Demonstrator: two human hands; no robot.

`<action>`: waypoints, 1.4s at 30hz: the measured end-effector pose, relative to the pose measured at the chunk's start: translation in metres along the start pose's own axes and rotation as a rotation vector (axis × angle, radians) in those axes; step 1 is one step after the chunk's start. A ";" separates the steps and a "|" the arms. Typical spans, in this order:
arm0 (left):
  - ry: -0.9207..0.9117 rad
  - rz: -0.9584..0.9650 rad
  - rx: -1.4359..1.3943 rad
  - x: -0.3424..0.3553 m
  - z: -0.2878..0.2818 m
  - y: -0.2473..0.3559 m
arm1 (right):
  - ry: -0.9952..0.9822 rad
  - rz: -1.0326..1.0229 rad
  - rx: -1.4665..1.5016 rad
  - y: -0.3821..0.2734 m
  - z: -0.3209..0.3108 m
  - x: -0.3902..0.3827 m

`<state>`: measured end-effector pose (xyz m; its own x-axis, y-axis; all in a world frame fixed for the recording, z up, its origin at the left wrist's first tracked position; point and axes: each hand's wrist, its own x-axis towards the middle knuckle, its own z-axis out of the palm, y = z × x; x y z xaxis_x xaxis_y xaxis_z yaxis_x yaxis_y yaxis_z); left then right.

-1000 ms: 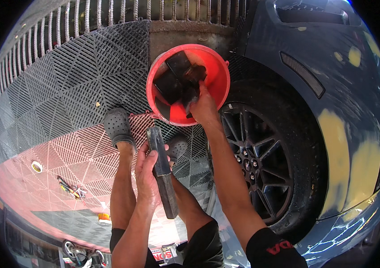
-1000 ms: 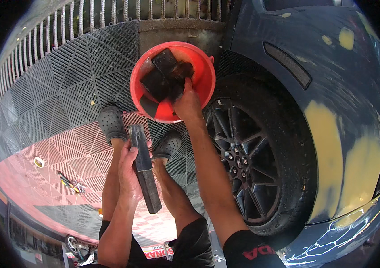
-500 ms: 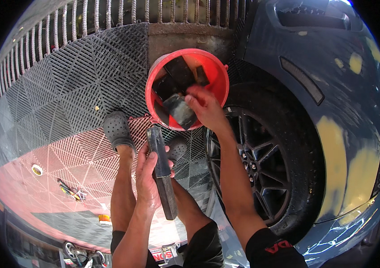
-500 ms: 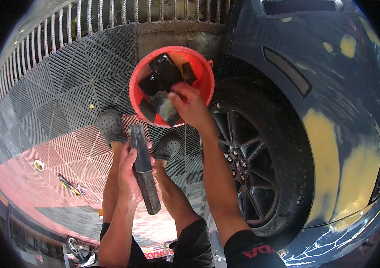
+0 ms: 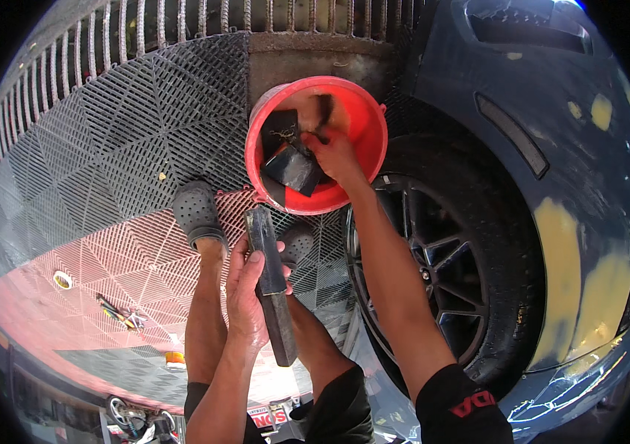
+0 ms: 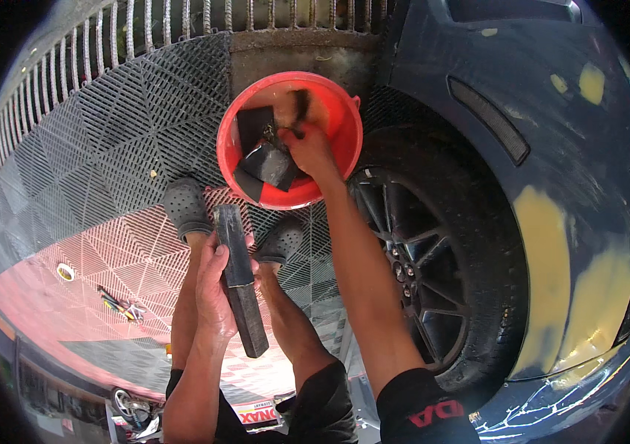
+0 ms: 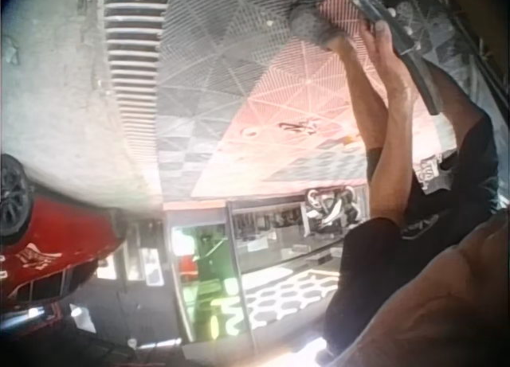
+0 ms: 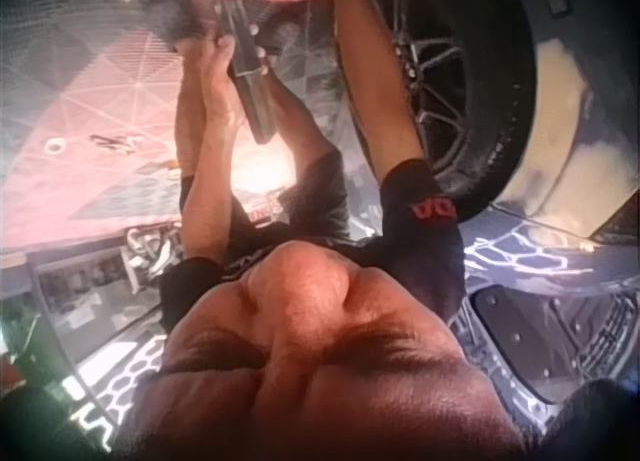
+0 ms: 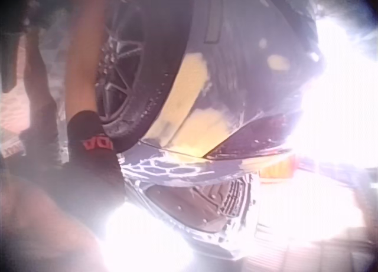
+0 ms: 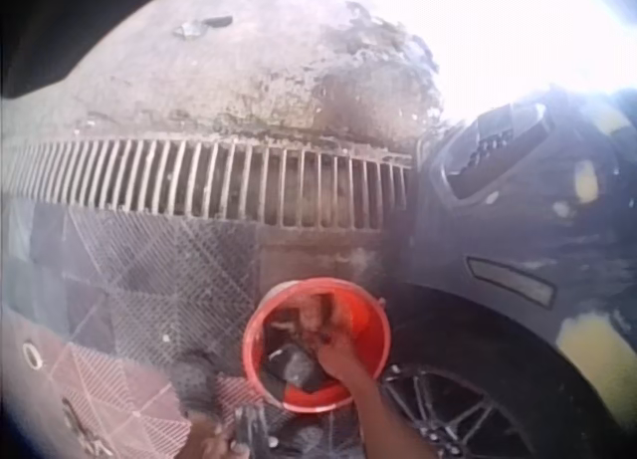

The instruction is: The person sands a car fender with a sanding block, repeatedly dipping the block into a red bucket of water. The person wipes the sanded area with a hand and continues sanding different sections of the fender.

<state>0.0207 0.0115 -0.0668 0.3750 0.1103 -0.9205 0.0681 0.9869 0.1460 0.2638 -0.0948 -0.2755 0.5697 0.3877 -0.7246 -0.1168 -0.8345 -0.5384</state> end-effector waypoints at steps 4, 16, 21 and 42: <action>-0.005 0.001 -0.002 0.000 0.002 0.000 | 0.145 0.042 0.031 -0.025 -0.015 -0.040; 0.009 -0.008 0.004 0.001 0.004 0.000 | 0.208 0.515 0.634 -0.025 -0.018 -0.039; 0.019 0.002 0.002 0.001 0.003 0.000 | -0.182 0.100 0.017 -0.034 -0.030 -0.078; 0.024 0.010 -0.033 -0.002 0.003 -0.004 | 0.218 -0.011 0.230 -0.023 0.026 -0.029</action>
<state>0.0223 0.0073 -0.0640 0.3529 0.1221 -0.9276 0.0338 0.9891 0.1431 0.2288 -0.0768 -0.2534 0.7299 0.2824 -0.6225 -0.2764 -0.7110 -0.6466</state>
